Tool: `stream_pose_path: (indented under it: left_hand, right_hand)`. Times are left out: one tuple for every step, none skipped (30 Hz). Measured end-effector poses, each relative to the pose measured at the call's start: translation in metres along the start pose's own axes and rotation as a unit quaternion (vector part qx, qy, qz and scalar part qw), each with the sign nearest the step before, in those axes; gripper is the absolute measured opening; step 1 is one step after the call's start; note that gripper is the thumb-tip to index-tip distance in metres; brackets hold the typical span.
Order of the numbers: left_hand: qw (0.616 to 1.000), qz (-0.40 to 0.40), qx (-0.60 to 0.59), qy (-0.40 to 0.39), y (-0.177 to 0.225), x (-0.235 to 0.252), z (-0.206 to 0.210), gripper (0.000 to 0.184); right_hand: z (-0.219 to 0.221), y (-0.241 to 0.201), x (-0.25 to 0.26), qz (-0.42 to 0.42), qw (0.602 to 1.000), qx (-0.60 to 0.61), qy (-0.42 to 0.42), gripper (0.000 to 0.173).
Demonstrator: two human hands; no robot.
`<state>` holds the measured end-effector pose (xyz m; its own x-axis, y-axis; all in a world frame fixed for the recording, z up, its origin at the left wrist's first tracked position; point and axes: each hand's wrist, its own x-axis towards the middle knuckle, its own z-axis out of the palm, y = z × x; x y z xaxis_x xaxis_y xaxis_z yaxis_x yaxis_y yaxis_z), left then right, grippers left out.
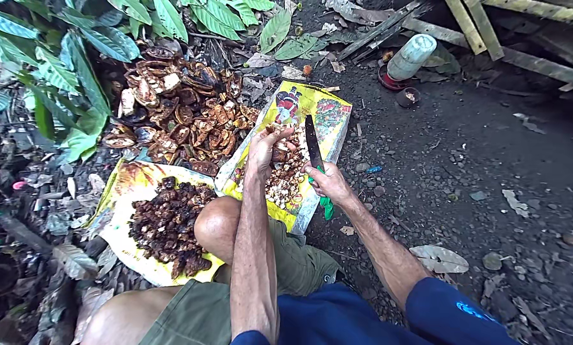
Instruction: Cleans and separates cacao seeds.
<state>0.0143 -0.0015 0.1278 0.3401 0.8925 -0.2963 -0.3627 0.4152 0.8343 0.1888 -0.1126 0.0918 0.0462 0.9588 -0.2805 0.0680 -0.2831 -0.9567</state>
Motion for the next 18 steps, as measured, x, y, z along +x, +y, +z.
stream_pose_path:
  left_hand:
    - [0.999, -0.008, 0.028, 0.014, -0.002, 0.001, 0.0, 0.032]
    - [0.997, -0.014, 0.063, 0.029, -0.005, 0.001, -0.001, 0.032]
    - [0.994, -0.02, 0.103, 0.04, -0.005, -0.003, 0.0, 0.041]
    - [0.987, -0.033, 0.149, 0.048, -0.001, -0.013, 0.004, 0.053]
    - [0.977, -0.061, 0.195, 0.061, 0.01, -0.029, 0.014, 0.06]
    - [0.971, -0.079, 0.215, 0.073, 0.014, -0.037, 0.019, 0.061]
    - [0.97, -0.087, 0.212, 0.079, 0.012, -0.035, 0.019, 0.061]
    - [0.974, -0.086, 0.193, 0.079, 0.006, -0.024, 0.014, 0.06]
    - [0.982, -0.079, 0.156, 0.074, -0.004, -0.004, 0.005, 0.058]
    - [0.987, -0.082, 0.12, 0.072, -0.01, 0.008, -0.001, 0.056]
    - [0.989, -0.091, 0.089, 0.073, -0.012, 0.013, -0.002, 0.052]
    - [0.99, -0.102, 0.065, 0.072, -0.011, 0.014, -0.002, 0.046]
    - [0.991, -0.107, 0.049, 0.067, -0.009, 0.014, -0.001, 0.039]
    - [0.992, -0.104, 0.039, 0.058, -0.008, 0.012, 0.0, 0.032]
    - [0.994, -0.091, 0.03, 0.046, -0.008, 0.011, 0.0, 0.028]
    - [0.997, -0.071, 0.025, 0.033, -0.01, 0.01, -0.002, 0.028]
    - [0.998, -0.051, 0.023, 0.024, -0.012, 0.01, -0.003, 0.03]
    - [0.999, -0.035, 0.019, 0.016, -0.013, 0.01, -0.004, 0.034]
  right_hand:
    - [0.0, 0.0, 0.0, -0.001, 1.0, 0.002, 0.0, 0.022]
    - [0.0, 0.0, -0.001, 0.0, 1.0, 0.002, 0.001, 0.022]
    - [0.0, 0.0, -0.001, 0.001, 1.0, 0.001, 0.001, 0.023]
    - [0.0, 0.0, -0.001, 0.002, 1.0, 0.003, 0.002, 0.023]
    - [0.0, 0.0, -0.002, 0.0, 1.0, 0.003, 0.004, 0.022]
    - [0.001, 0.001, -0.002, 0.0, 1.0, 0.005, 0.005, 0.022]
    - [0.001, 0.001, -0.002, 0.0, 1.0, 0.007, 0.004, 0.022]
    - [0.001, 0.002, -0.002, 0.002, 1.0, 0.009, 0.005, 0.022]
    - [0.001, 0.002, -0.002, 0.004, 1.0, 0.009, 0.004, 0.022]
    - [0.001, 0.002, -0.002, 0.004, 1.0, 0.008, 0.004, 0.022]
    - [0.002, 0.002, -0.003, 0.005, 1.0, 0.005, 0.006, 0.021]
    - [0.002, 0.001, -0.004, 0.005, 1.0, 0.001, 0.008, 0.021]
    - [0.003, 0.001, -0.004, 0.005, 1.0, -0.001, 0.009, 0.021]
    - [0.003, 0.002, -0.004, 0.005, 1.0, -0.005, 0.009, 0.021]
    - [0.004, 0.002, -0.004, 0.007, 1.0, -0.006, 0.01, 0.021]
    - [0.005, 0.002, -0.005, 0.008, 1.0, -0.007, 0.01, 0.02]
    - [0.006, 0.002, -0.005, 0.006, 1.0, -0.006, 0.01, 0.02]
    - [0.006, 0.001, -0.006, 0.001, 1.0, -0.004, 0.009, 0.02]
